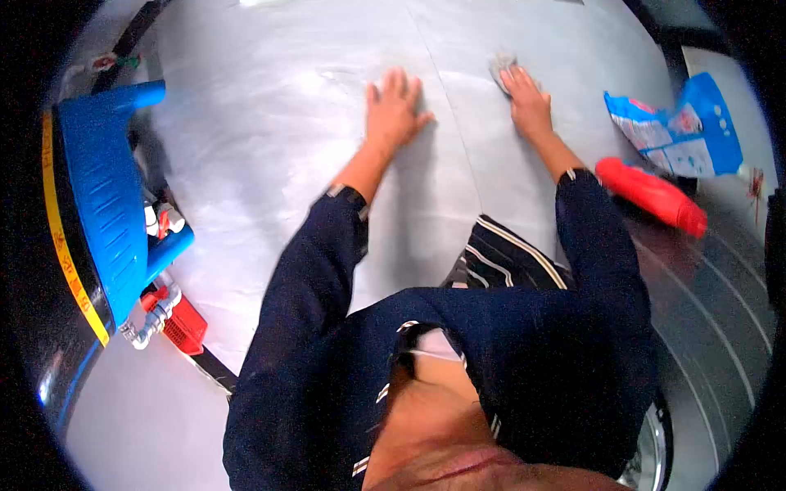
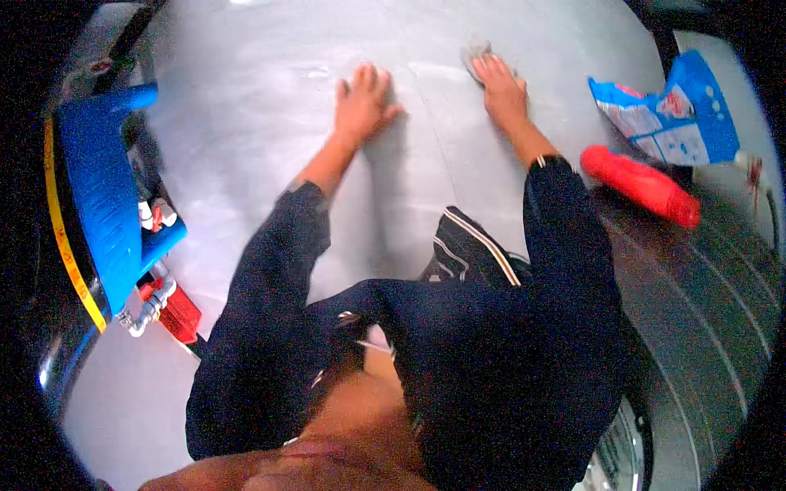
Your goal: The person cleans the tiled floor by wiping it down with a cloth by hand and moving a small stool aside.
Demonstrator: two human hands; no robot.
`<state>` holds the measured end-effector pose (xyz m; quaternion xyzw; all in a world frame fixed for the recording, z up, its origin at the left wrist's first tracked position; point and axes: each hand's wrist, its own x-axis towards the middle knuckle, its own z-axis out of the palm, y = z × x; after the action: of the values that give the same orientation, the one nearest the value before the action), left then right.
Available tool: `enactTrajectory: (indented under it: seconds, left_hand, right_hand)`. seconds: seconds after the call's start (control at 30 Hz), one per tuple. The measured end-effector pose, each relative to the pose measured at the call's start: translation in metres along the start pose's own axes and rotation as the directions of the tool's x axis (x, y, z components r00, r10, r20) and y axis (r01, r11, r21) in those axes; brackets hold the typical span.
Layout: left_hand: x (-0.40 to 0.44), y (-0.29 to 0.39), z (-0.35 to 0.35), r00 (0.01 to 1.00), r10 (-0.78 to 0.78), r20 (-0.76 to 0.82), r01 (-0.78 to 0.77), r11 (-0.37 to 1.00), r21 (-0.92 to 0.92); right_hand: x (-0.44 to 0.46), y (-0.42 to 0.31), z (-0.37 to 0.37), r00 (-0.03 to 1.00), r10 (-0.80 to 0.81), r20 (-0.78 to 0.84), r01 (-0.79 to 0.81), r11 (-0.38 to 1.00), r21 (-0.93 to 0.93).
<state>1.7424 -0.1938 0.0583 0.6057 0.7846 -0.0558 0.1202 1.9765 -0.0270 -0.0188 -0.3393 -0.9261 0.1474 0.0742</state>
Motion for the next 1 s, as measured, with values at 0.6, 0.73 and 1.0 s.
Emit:
enactTrajectory:
  seconds: [0.6, 0.73, 1.0]
  left_hand:
    - [-0.056, 0.020, -0.016, 0.979, 0.192, 0.062, -0.181, 0.971, -0.157]
    - [0.010, 0.044, 0.003, 0.980, 0.153, 0.129, -0.134, 0.981, -0.141]
    - [-0.103, 0.029, 0.018, 0.961, 0.198, 0.193, -0.179, 0.978, -0.111]
  right_hand:
    - [0.067, 0.018, -0.011, 0.983, -0.085, 0.164, 0.112, 0.980, -0.167]
    - [0.063, 0.015, -0.004, 0.972, -0.099, 0.211, 0.139, 0.973, -0.183]
    - [0.078, 0.028, -0.025, 0.978, -0.124, 0.168, 0.167, 0.947, -0.273]
